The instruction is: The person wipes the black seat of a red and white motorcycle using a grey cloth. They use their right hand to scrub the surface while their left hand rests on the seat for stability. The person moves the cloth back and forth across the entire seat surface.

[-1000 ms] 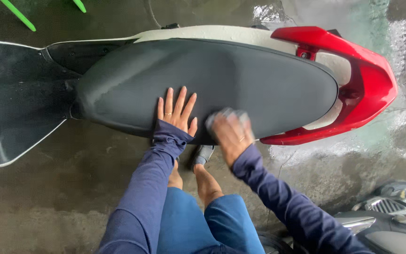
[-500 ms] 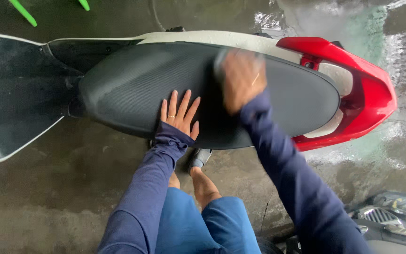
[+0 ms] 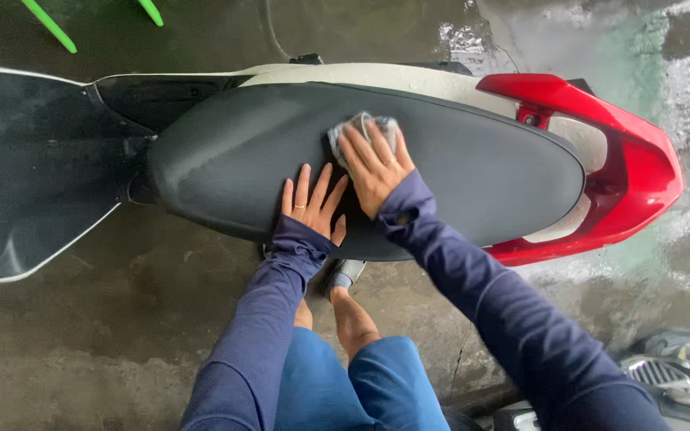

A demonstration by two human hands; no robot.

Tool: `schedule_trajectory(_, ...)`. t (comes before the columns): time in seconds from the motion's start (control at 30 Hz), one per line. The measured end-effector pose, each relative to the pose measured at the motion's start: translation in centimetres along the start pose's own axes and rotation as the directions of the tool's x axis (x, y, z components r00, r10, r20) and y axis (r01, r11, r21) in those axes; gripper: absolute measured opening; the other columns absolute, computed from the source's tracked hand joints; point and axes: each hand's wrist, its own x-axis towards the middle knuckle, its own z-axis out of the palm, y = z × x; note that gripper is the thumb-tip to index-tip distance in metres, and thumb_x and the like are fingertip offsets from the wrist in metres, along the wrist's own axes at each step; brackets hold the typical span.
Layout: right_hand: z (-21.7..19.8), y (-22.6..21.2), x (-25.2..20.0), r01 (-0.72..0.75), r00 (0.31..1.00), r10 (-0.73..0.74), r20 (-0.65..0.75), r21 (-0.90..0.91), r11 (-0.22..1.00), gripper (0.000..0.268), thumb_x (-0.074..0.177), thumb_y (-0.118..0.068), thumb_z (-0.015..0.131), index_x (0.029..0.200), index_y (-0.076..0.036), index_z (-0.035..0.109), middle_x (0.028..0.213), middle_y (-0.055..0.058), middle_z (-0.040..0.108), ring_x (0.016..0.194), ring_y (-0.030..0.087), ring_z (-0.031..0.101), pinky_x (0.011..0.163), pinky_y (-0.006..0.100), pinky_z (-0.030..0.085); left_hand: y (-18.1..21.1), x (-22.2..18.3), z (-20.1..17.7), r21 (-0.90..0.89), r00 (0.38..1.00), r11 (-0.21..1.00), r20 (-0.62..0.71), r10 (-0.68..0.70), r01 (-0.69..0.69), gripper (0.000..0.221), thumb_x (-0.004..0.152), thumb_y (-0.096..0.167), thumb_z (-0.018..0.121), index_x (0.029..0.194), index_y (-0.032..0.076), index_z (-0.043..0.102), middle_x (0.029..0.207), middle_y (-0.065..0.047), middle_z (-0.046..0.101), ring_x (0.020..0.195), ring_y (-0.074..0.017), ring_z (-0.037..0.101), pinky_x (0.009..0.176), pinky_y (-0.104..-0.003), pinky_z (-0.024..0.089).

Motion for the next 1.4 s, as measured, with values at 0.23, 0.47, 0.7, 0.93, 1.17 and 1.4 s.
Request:
schedule_trajectory(0.23,2.2,2.6,0.8,-0.192,0.974,0.196,-0.118,0.043,0.98,0.046,0.122,-0.018,0.067,0.162,0.001,0.058,0.161,0.025,0.066,0.152,0.054,0.058,0.127,0.076,0.044,-0.1,-0.2,-1.2,-0.022,1.0,1.0,-0.021,0.021,-0.022,0.082,0.104,0.054,0.055,0.182,0.034,0.047,0.191,-0.004,0.038,0.175,-0.0431,0.035,0.14,-0.066,0.029)
schedule_trajectory(0.47,6.7,10.4,-1.0,-0.34,0.932,0.345,-0.116,0.06,0.939,0.057,0.118,-0.037,0.064,0.172,-0.017,0.061,0.165,0.013,0.062,0.159,0.045,0.048,0.132,0.069,0.032,-0.3,0.1,0.5,0.017,0.991,0.999,-0.119,0.054,-0.052,0.083,0.108,0.051,0.046,0.189,0.037,0.033,0.197,-0.003,0.024,0.18,-0.0446,0.017,0.142,-0.066,0.009)
schedule_trajectory(0.7,2.5,6.4,-2.5,0.156,0.936,-0.146,-0.321,0.007,0.988,0.053,0.103,-0.026,0.06,0.149,-0.006,0.075,0.137,0.021,0.072,0.129,0.051,0.07,0.106,0.07,0.056,-0.3,-0.3,0.9,-0.001,0.993,0.999,-0.107,0.044,-0.044,0.087,0.105,0.051,0.052,0.189,0.037,0.033,0.197,-0.004,0.025,0.179,-0.0454,0.019,0.141,-0.067,0.011)
schedule_trajectory(0.93,0.6,4.0,-4.7,-0.117,0.977,0.093,-0.192,-0.119,0.986,0.053,0.109,-0.025,0.069,0.16,-0.016,0.075,0.159,0.017,0.07,0.149,0.05,0.06,0.122,0.075,0.046,-0.5,-0.1,0.7,-0.024,0.996,0.998,-0.081,0.047,-0.049,0.088,0.104,0.051,0.053,0.188,0.037,0.032,0.196,-0.004,0.026,0.178,-0.0459,0.02,0.141,-0.067,0.013)
schedule_trajectory(1.17,-1.9,3.8,-6.0,-0.189,0.949,0.142,-0.282,-0.145,0.971,0.052,0.107,-0.021,0.072,0.157,-0.008,0.076,0.154,0.021,0.073,0.145,0.05,0.065,0.124,0.067,0.05,-0.4,-0.4,0.8,-0.026,0.995,0.999,-0.089,0.045,-0.047,0.087,0.104,0.052,0.05,0.188,0.037,0.033,0.196,-0.004,0.027,0.178,-0.045,0.02,0.141,-0.067,0.012)
schedule_trajectory(1.4,0.1,9.4,-7.9,-0.499,0.84,0.493,-0.226,0.033,0.866,0.045,0.12,-0.018,0.062,0.159,0.002,0.07,0.163,0.023,0.068,0.154,0.054,0.052,0.127,0.073,0.039,-0.3,-0.1,-0.2,-0.017,0.999,1.0,-0.047,0.024,-0.025,0.095,0.092,0.055,0.068,0.183,0.035,0.047,0.191,-0.005,0.04,0.174,-0.044,0.038,0.138,-0.068,0.03)
